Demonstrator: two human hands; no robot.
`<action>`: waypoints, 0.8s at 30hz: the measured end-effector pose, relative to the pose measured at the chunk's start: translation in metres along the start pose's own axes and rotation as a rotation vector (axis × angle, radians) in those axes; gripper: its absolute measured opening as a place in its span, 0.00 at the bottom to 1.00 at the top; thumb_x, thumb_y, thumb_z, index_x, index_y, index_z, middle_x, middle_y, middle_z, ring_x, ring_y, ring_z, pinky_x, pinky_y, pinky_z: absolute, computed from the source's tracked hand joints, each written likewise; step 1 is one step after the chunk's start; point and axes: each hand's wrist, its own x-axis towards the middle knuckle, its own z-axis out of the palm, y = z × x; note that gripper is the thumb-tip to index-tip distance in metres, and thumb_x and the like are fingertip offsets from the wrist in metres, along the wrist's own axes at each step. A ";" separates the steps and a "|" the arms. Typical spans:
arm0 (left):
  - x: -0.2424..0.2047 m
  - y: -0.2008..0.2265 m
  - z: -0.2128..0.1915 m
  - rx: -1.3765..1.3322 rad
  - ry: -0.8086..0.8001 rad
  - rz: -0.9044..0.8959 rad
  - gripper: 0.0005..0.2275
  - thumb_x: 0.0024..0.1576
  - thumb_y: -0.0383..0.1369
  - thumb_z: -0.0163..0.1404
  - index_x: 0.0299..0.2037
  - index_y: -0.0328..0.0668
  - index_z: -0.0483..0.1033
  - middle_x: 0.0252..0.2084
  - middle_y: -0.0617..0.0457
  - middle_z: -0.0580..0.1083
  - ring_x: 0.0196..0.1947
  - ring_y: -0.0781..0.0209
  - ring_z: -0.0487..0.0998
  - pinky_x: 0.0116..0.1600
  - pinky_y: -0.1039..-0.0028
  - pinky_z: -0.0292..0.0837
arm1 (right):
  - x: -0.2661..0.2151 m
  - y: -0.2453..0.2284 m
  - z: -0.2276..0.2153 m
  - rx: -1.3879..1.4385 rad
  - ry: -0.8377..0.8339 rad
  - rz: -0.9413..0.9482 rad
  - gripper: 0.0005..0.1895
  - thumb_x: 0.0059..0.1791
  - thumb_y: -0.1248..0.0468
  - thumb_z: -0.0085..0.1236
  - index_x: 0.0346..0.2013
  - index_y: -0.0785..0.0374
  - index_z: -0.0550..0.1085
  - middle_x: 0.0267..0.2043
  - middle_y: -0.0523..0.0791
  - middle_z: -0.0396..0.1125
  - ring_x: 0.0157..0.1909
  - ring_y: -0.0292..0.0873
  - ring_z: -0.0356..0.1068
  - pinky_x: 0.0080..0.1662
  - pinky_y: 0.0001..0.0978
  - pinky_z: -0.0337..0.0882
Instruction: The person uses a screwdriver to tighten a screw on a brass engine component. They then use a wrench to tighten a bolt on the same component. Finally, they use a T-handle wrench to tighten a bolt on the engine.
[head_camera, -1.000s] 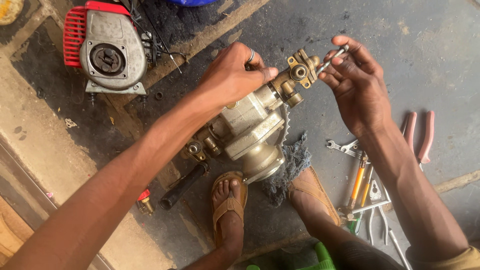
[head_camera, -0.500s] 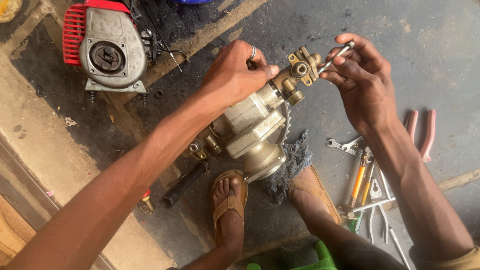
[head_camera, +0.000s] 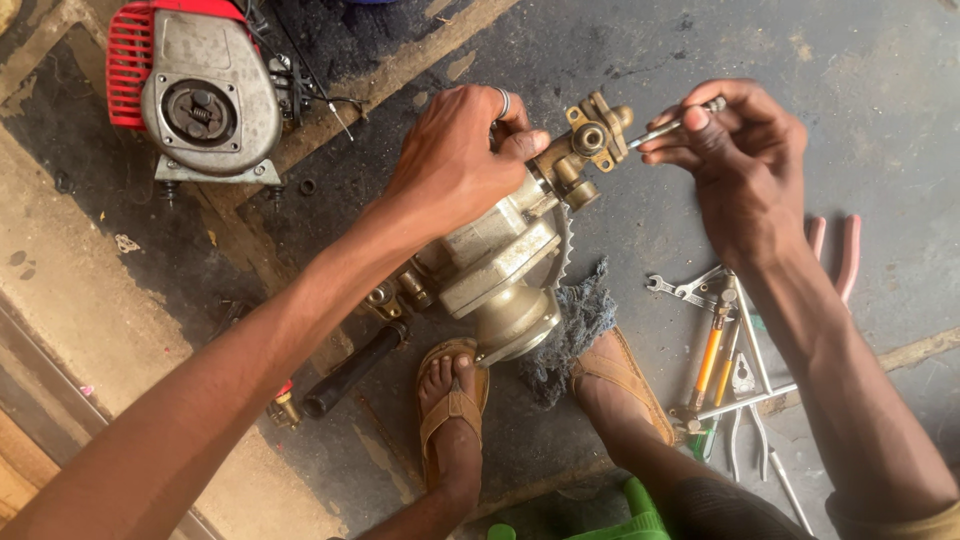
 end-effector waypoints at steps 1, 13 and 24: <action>0.000 -0.001 0.000 0.023 0.021 0.089 0.07 0.57 0.35 0.55 0.40 0.41 0.82 0.29 0.51 0.79 0.33 0.58 0.77 0.46 0.54 0.68 | -0.001 0.000 -0.002 -0.012 -0.004 0.007 0.03 0.61 0.73 0.53 0.49 0.67 0.74 0.46 0.52 0.74 0.44 0.46 0.78 0.52 0.40 0.82; 0.024 0.027 0.035 0.311 0.260 0.454 0.31 0.37 0.46 0.69 0.44 0.29 0.76 0.41 0.42 0.75 0.45 0.46 0.72 0.54 0.47 0.62 | 0.005 -0.014 0.006 -0.031 -0.015 0.143 0.05 0.59 0.73 0.52 0.50 0.69 0.74 0.42 0.53 0.74 0.45 0.46 0.78 0.51 0.36 0.81; 0.030 0.031 0.046 0.273 0.230 0.516 0.23 0.41 0.30 0.67 0.45 0.23 0.75 0.41 0.37 0.75 0.46 0.46 0.73 0.55 0.53 0.71 | 0.007 -0.025 0.013 -0.127 0.043 0.190 0.07 0.58 0.72 0.53 0.50 0.72 0.71 0.39 0.53 0.73 0.41 0.46 0.78 0.47 0.34 0.80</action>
